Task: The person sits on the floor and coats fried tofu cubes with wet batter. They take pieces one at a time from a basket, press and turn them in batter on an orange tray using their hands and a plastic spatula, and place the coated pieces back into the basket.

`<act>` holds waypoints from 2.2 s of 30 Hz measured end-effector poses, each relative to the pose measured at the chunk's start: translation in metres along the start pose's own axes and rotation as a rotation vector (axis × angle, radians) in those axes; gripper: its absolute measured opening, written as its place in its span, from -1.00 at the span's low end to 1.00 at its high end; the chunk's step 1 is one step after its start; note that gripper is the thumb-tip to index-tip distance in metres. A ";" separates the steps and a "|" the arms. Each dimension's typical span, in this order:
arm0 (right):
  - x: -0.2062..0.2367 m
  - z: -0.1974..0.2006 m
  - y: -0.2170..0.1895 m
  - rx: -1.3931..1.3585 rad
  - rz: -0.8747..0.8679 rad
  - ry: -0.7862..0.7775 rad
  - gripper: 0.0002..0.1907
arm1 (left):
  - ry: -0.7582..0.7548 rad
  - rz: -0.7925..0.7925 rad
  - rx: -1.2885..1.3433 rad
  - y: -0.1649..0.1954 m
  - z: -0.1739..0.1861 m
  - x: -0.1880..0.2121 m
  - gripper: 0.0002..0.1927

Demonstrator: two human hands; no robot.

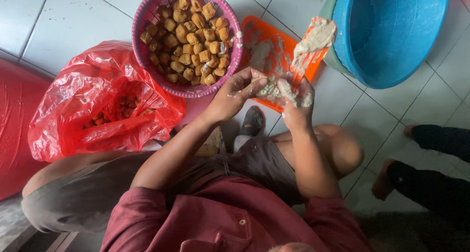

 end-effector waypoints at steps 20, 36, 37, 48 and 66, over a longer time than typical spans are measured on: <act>0.012 -0.021 -0.017 0.497 0.258 -0.252 -0.62 | 0.300 -0.218 -0.383 0.025 -0.014 0.004 -0.75; 0.017 -0.037 -0.056 1.099 0.711 -0.034 -0.87 | 0.197 -0.345 -0.090 0.052 0.016 -0.001 -0.43; 0.017 -0.036 -0.056 1.101 0.709 -0.043 -0.86 | 0.174 -0.300 -0.044 0.051 0.019 -0.002 -0.47; 0.009 -0.033 -0.053 1.076 0.615 -0.138 -0.88 | 0.459 -0.629 -1.147 0.099 0.048 0.008 -0.60; 0.010 -0.039 -0.024 0.551 -0.118 -0.284 -0.70 | 0.748 0.043 0.219 0.005 0.135 -0.014 -0.53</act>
Point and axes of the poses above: each hand's wrist, its own x-axis away from the middle knuckle, its own z-axis out of the back of the hand, y = z × x, the point moved 3 cm from there along -x, towards the middle knuckle, and after that the axes turned 1 degree about -x, right-handed, at the moved point
